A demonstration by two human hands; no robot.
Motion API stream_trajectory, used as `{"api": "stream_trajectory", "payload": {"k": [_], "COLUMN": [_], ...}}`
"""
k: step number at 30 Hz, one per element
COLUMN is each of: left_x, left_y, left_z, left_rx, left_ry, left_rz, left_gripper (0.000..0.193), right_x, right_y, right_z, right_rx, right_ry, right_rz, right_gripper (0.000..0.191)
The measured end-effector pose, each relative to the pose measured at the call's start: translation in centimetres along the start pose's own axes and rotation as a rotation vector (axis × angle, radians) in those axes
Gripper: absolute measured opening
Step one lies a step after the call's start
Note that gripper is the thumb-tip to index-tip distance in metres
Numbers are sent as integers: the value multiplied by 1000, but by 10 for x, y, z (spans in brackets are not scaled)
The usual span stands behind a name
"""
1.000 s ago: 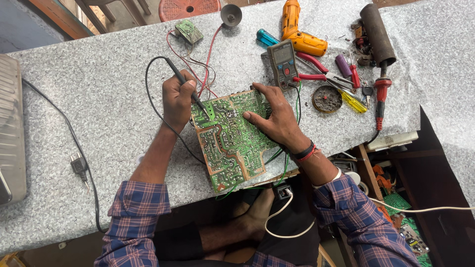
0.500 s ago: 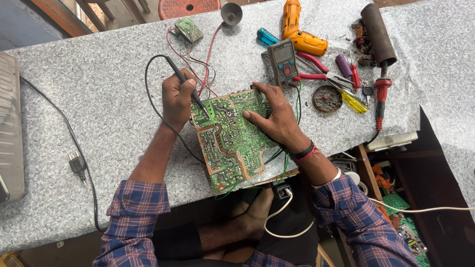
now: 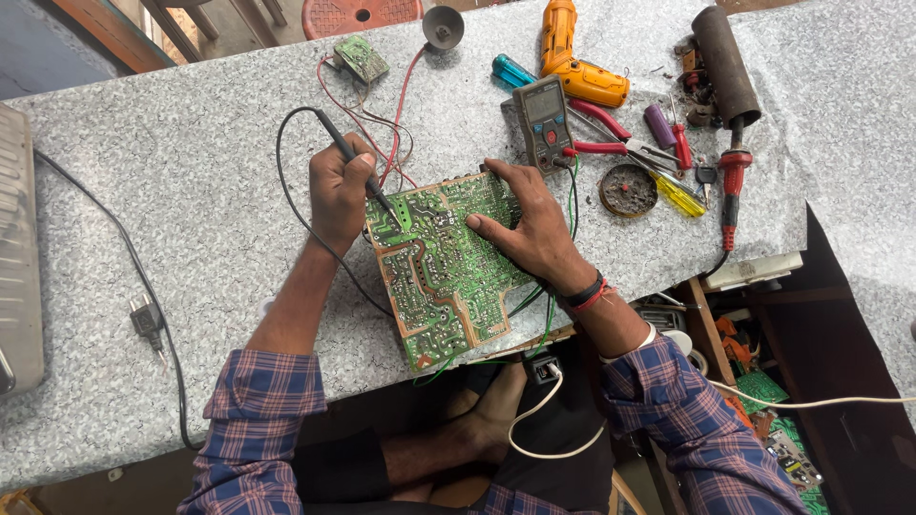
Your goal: The person holds a green circuit board on a workbench and probes its solder-side traces and components with a multimeter test lead, steadying the board with the other hand. They reposition the board and move the probe to different points across the board while testing.
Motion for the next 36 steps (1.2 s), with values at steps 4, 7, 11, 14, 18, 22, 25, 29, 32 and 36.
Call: {"api": "stream_trajectory", "payload": {"k": [4,7,11,14,18,22,25,29,32,36], "left_x": [2,4,4,3,4,5,5,4,4,4], "left_y": [-1,-2,-2,-1,-2,-2,-2,-3,-3,-3], "left_z": [-1,-2,-2,-2,-1,-1,-2,-2,-1,-1], "left_rx": [-10,-14,-16,-9,-6,-7,-22,-20,-17,-13], "left_ry": [9,11,12,10,7,10,11,8,6,4], "left_rz": [13,12,5,13,8,10,10,8,9,12], "left_gripper": [25,25,24,24,25,25,25,25,25,25], "right_x": [1,3,2,3,4,4,4,4,4,4], "right_y": [0,0,0,1,0,1,2,2,2,2], "right_z": [2,4,3,3,4,5,5,5,5,5], "right_rx": [-10,-8,-14,-13,-16,-13,-2,-18,-23,-22], "right_ry": [0,-3,-2,-4,-2,-8,-1,1,3,1], "right_rz": [0,-1,-11,0,0,13,-5,2,2,-2], "right_gripper": [74,74,74,74,74,73,74,75,75,75]}}
Point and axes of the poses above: each hand's wrist, its own x-axis towards the middle knuckle, its own z-axis out of the back of the hand, y = z × x, the point moved 3 cm from there along x, towards the middle knuckle, and after that the axes turned 3 degrees about -y, right-handed, at the moved point
